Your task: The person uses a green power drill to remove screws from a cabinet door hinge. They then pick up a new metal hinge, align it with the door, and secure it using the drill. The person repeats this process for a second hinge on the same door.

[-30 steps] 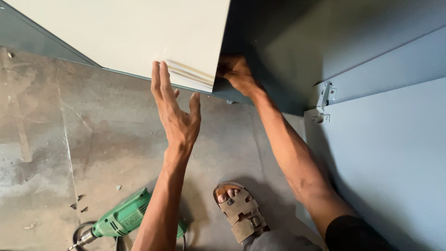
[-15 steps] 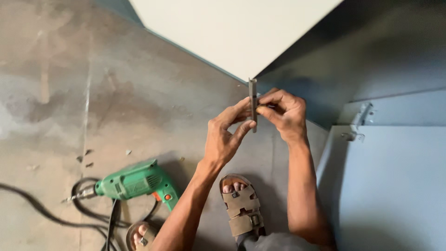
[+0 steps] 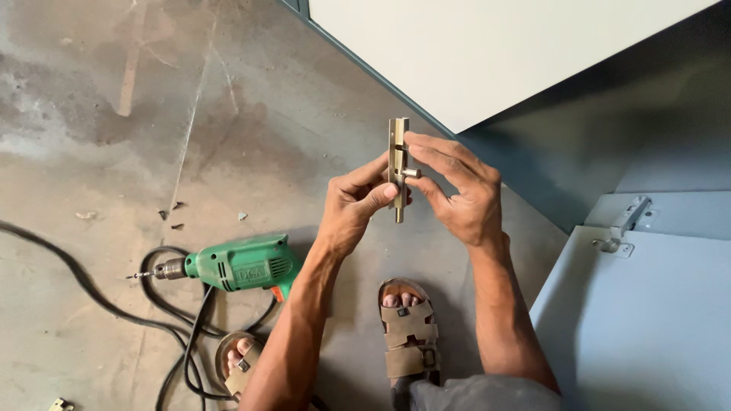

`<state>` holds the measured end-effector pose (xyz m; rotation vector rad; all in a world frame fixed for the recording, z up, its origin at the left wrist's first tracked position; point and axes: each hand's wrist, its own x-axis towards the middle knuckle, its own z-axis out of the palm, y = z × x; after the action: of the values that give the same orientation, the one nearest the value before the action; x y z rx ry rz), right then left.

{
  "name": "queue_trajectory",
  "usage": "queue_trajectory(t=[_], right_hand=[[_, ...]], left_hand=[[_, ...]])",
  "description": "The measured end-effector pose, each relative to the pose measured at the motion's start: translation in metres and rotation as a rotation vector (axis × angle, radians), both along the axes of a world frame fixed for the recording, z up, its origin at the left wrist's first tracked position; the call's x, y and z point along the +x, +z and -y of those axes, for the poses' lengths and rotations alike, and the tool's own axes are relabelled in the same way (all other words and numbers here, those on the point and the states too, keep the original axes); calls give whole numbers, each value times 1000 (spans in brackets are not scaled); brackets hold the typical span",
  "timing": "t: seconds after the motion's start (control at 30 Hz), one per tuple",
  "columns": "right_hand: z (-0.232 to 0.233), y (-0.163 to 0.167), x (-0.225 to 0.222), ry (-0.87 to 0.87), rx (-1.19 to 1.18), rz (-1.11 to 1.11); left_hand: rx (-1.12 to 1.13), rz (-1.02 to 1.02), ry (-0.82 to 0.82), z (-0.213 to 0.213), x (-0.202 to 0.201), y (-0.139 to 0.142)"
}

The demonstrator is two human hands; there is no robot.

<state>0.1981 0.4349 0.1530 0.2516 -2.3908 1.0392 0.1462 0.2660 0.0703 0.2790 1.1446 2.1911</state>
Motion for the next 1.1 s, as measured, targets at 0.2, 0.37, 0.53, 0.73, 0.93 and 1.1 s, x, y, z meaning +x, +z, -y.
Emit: queue_trajectory(t=[0.2, 0.37, 0.53, 0.73, 0.93, 1.1], right_hand=[[7, 8, 2, -10, 21, -24], [3, 12, 2, 33, 42, -10], [2, 10, -3, 19, 31, -27], [3, 8, -6, 17, 3, -15], [-3, 7, -10, 50, -46, 31], [-8, 4, -9, 56, -84, 60]], left_hand=[[41, 29, 9, 0, 0, 7], [93, 17, -13, -1, -1, 6], [103, 48, -16, -4, 1, 6], [95, 27, -15, -3, -2, 5], [161, 125, -39, -6, -6, -1], [186, 157, -42, -9, -7, -4]])
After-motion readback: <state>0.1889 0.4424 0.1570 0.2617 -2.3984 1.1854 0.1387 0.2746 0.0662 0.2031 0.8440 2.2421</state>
